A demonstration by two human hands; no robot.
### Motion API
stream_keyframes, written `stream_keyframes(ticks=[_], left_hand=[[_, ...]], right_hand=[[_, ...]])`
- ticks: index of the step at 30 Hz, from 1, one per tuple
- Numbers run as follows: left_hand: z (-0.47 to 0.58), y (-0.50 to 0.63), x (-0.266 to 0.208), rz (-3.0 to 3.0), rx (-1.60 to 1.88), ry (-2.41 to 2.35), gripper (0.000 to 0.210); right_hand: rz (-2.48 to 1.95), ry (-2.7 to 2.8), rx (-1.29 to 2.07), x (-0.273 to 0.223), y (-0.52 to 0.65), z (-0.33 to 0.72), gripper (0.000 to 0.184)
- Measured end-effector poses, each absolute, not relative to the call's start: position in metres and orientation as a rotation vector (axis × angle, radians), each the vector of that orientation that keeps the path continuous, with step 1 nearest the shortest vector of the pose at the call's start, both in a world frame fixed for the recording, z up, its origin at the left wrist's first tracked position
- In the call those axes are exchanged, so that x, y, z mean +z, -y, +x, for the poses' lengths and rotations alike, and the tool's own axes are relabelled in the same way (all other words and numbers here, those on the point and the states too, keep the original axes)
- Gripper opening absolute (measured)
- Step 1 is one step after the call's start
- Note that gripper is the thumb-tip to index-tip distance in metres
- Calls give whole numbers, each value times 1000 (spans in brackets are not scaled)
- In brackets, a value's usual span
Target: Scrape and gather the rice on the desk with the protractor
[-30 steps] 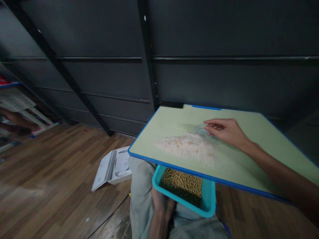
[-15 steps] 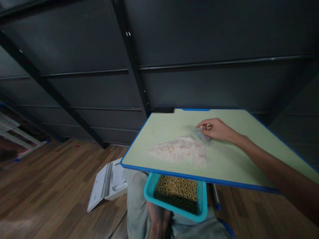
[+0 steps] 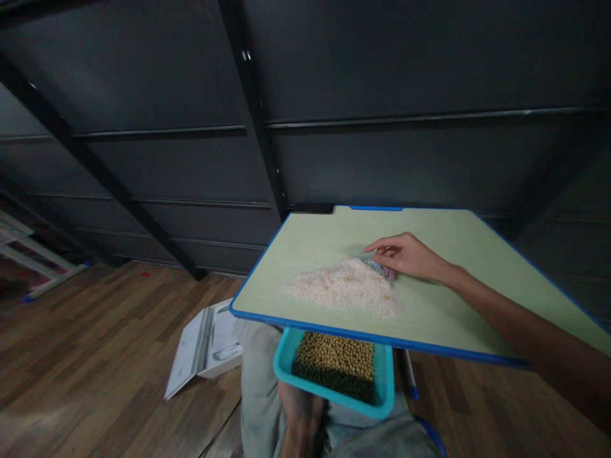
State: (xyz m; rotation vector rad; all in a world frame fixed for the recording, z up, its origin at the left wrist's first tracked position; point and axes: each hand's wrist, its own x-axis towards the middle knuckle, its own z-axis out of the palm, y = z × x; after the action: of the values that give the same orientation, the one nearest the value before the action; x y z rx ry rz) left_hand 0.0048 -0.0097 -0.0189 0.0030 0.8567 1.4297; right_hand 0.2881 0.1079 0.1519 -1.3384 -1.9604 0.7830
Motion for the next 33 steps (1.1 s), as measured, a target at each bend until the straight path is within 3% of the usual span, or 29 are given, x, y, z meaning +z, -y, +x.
stream_keyframes(ticks=[17, 33], left_hand=[[7, 10, -18, -34, 1450, -851, 27], [8, 11, -17, -6, 1454, -816, 32]], right_hand=[[-1213, 1877, 753, 159, -88, 258, 35], [-1146, 1916, 494, 160, -79, 247, 29]])
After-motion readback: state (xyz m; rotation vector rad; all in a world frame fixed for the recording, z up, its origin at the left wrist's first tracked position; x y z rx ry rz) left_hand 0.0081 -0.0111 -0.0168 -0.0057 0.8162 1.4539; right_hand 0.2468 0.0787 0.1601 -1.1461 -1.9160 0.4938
